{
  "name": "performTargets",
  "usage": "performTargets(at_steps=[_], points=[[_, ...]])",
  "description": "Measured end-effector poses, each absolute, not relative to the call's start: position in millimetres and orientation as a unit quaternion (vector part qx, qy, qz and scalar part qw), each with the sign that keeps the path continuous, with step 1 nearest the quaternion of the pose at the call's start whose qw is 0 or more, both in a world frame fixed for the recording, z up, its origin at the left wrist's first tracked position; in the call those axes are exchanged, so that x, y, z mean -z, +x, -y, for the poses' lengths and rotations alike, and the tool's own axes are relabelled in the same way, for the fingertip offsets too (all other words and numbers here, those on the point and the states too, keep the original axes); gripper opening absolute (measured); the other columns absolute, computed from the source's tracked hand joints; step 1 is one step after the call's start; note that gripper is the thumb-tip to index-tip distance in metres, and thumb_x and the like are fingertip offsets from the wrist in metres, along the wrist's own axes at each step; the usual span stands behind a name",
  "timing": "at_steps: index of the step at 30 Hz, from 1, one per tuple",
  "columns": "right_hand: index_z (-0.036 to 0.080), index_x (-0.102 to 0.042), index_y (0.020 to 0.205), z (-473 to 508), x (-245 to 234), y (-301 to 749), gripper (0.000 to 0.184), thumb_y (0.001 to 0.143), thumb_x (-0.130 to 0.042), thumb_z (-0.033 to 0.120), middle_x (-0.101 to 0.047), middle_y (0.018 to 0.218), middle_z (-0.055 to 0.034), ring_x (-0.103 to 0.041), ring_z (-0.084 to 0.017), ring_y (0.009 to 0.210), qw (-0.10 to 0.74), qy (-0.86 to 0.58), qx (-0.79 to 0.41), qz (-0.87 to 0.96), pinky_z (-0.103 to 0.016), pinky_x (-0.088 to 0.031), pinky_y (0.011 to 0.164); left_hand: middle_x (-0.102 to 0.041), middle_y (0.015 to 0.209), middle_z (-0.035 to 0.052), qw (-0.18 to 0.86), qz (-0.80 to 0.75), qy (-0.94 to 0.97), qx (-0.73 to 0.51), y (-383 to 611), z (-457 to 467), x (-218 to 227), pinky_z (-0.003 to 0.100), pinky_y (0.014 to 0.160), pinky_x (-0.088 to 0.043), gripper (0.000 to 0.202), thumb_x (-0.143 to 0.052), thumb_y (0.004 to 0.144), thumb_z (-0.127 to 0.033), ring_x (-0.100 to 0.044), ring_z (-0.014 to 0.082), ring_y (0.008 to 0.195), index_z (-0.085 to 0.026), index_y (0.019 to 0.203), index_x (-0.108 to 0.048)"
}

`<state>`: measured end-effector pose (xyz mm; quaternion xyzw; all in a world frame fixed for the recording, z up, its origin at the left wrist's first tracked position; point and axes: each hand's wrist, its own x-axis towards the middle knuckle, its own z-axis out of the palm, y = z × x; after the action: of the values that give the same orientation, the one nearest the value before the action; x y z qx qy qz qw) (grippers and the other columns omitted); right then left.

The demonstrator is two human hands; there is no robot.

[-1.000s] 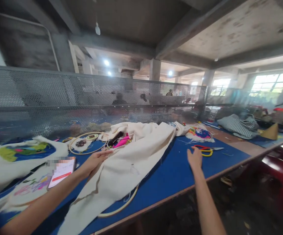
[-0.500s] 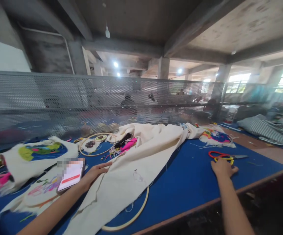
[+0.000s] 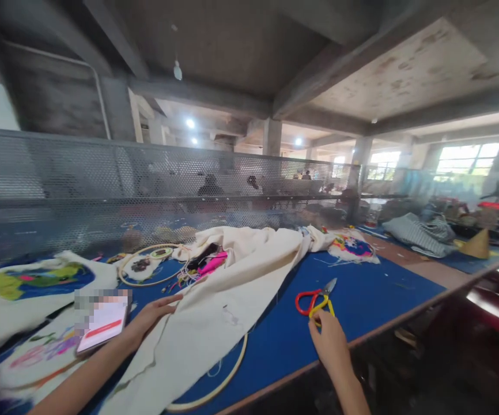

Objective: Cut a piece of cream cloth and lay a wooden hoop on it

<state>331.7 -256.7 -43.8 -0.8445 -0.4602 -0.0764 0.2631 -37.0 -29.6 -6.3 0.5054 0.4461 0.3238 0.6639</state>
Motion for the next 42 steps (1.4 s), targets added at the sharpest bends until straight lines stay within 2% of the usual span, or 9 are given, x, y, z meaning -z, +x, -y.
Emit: performTargets(at_steps=[2,5,8,11,14,21,27,31,42], points=[[0.022,-0.054,0.069,250.8,30.0,303.6,0.018,0.081,-0.041,0.026,-0.063,0.083,-0.0106,-0.057,-0.027,0.084,0.299,-0.813,0.123,0.484,-0.043,-0.043,0.084,-0.073,0.075,0.0045,0.664,-0.443,0.506,-0.329,-36.3,35.0,2.4,0.026,0.061,-0.054,0.043,-0.068,0.061,-0.012,-0.069,0.0198,0.066,-0.016,0.103,-0.065],[0.021,-0.059,0.095,219.1,6.1,250.6,0.024,0.085,-0.039,0.028,-0.060,0.107,-0.0111,-0.052,-0.026,0.105,0.374,-0.718,0.095,0.579,-0.040,-0.039,0.093,-0.072,0.068,0.0051,0.666,-0.452,0.499,-0.321,-34.6,39.5,-0.8,0.025,0.056,-0.052,0.048,-0.065,0.063,-0.010,-0.067,0.0184,0.058,-0.013,0.111,-0.061],[0.018,-0.058,0.112,179.3,-3.5,204.4,0.035,0.082,-0.048,0.032,-0.057,0.116,-0.0120,-0.047,-0.026,0.113,0.283,-0.675,-0.013,0.682,-0.038,-0.036,0.097,-0.072,0.067,0.0052,0.669,-0.454,0.495,-0.319,-34.8,36.8,1.9,0.022,0.056,-0.051,0.050,-0.062,0.065,-0.008,-0.066,0.0163,0.056,-0.010,0.115,-0.059],[0.015,-0.064,0.100,156.1,4.0,184.5,0.028,0.079,-0.054,0.030,-0.060,0.106,-0.0131,-0.051,-0.027,0.103,0.217,-0.678,-0.057,0.700,-0.037,-0.039,0.088,-0.072,0.066,0.0053,0.672,-0.448,0.496,-0.319,-36.8,31.3,8.8,0.023,0.056,-0.051,0.050,-0.061,0.065,-0.008,-0.065,0.0159,0.055,-0.008,0.115,-0.059],[0.016,-0.065,0.081,152.3,14.4,187.7,0.016,0.080,-0.050,0.021,-0.062,0.089,-0.0103,-0.053,-0.024,0.090,0.220,-0.682,-0.065,0.695,-0.035,-0.039,0.081,-0.071,0.063,0.0043,0.672,-0.441,0.499,-0.323,-38.6,28.7,15.0,0.024,0.058,-0.050,0.050,-0.061,0.064,-0.009,-0.065,0.0172,0.057,-0.009,0.113,-0.060],[0.017,-0.061,0.072,139.3,1.3,231.4,0.014,0.078,-0.048,0.019,-0.062,0.068,-0.0014,-0.055,-0.014,0.065,0.236,-0.631,-0.157,0.722,-0.024,-0.039,0.061,-0.072,0.069,0.0040,0.666,-0.437,0.499,-0.341,-37.2,32.0,15.4,0.024,0.064,-0.050,0.044,-0.063,0.060,-0.008,-0.066,0.0167,0.062,-0.010,0.104,-0.066],[0.016,-0.065,0.079,113.8,-16.6,239.8,0.021,0.080,-0.049,0.030,-0.067,0.077,-0.0032,-0.058,-0.015,0.072,0.280,-0.609,-0.170,0.723,-0.024,-0.040,0.066,-0.071,0.070,0.0027,0.657,-0.443,0.503,-0.345,-36.4,31.8,15.0,0.023,0.069,-0.049,0.042,-0.064,0.059,-0.008,-0.066,0.0161,0.068,-0.011,0.100,-0.068],[0.018,-0.069,0.068,111.3,-2.6,218.1,0.016,0.073,-0.057,0.027,-0.068,0.074,-0.0021,-0.059,-0.015,0.072,0.257,-0.607,-0.181,0.730,-0.023,-0.039,0.065,-0.072,0.072,0.0034,0.659,-0.437,0.509,-0.339,-37.7,31.2,16.8,0.025,0.072,-0.049,0.045,-0.065,0.059,-0.011,-0.066,0.0170,0.072,-0.011,0.104,-0.066],[0.017,-0.062,0.077,119.0,10.1,206.1,0.014,0.079,-0.048,0.019,-0.062,0.087,-0.0059,-0.055,-0.017,0.082,0.154,-0.668,-0.111,0.720,-0.025,-0.035,0.069,-0.072,0.071,0.0039,0.658,-0.444,0.511,-0.332,-36.8,31.5,19.2,0.029,0.071,-0.050,0.049,-0.063,0.060,-0.012,-0.066,0.0174,0.065,-0.010,0.109,-0.064]])
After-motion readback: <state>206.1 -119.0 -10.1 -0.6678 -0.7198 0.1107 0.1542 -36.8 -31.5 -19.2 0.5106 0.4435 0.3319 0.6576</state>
